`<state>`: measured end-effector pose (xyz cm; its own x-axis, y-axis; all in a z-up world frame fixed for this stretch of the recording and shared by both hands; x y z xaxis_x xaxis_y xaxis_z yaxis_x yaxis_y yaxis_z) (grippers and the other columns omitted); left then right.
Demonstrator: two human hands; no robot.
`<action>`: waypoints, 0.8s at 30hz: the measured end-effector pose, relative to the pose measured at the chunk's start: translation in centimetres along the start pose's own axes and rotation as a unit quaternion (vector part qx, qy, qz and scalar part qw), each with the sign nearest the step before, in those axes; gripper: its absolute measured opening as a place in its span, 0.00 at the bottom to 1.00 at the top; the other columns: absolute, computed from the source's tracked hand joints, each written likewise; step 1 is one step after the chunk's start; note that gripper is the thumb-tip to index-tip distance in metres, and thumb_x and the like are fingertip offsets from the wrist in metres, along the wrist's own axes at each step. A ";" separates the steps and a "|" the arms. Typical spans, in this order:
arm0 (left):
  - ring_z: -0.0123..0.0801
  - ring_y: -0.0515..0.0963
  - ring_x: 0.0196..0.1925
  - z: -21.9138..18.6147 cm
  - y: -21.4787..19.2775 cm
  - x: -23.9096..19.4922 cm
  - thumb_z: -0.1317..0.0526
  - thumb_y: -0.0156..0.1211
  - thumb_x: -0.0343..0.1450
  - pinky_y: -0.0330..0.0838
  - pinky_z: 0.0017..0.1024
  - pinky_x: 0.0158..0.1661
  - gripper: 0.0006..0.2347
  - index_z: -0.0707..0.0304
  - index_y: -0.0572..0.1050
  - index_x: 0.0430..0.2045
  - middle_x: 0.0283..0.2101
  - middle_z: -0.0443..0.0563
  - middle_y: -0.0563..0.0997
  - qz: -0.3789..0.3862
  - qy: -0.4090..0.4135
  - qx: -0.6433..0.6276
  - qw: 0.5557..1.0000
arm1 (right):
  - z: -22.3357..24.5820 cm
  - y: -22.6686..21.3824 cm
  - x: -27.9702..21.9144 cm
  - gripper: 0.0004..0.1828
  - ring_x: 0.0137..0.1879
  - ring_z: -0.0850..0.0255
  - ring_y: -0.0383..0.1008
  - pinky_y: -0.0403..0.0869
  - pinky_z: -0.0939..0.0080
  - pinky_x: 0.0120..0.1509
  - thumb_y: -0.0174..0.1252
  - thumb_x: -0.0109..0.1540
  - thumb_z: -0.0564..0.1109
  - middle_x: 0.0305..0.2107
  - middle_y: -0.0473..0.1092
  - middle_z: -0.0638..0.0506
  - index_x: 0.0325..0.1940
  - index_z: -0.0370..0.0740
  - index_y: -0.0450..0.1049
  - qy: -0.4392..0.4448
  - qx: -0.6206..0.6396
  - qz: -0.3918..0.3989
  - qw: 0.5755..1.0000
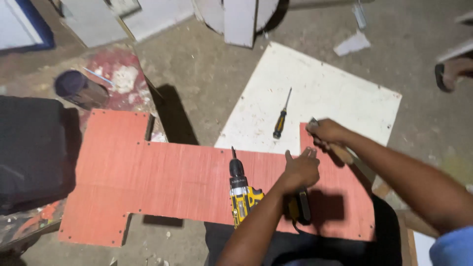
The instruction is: A person uses a power drill to make holes in a pink board and a scraper to clean the surface.
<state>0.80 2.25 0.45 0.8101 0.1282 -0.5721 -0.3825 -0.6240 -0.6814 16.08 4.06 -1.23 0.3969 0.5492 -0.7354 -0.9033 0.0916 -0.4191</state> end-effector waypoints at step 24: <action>0.40 0.47 0.80 0.3 -0.4 -0.1 0.59 0.46 0.74 0.42 0.73 0.65 0.21 0.56 0.68 0.65 0.78 0.51 0.54 -0.001 0.010 -0.012 1.000 | 2.6 1.3 -3.7 0.11 0.18 0.71 0.59 0.64 0.69 0.20 0.48 0.69 0.42 0.19 0.60 0.55 0.34 0.34 0.68 0.086 0.138 -0.046 0.986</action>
<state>0.72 2.73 0.61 0.8199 0.1138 -0.5611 -0.3700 -0.6425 -0.6710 13.08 4.30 2.32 0.4792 0.3806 -0.7909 -0.8628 0.3694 -0.3450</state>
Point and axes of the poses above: each hand's wrist, its own x-axis towards the middle knuckle, its own y-axis out of the palm, z = x × y, the point moved 5 cm from there along x, towards the middle knuckle
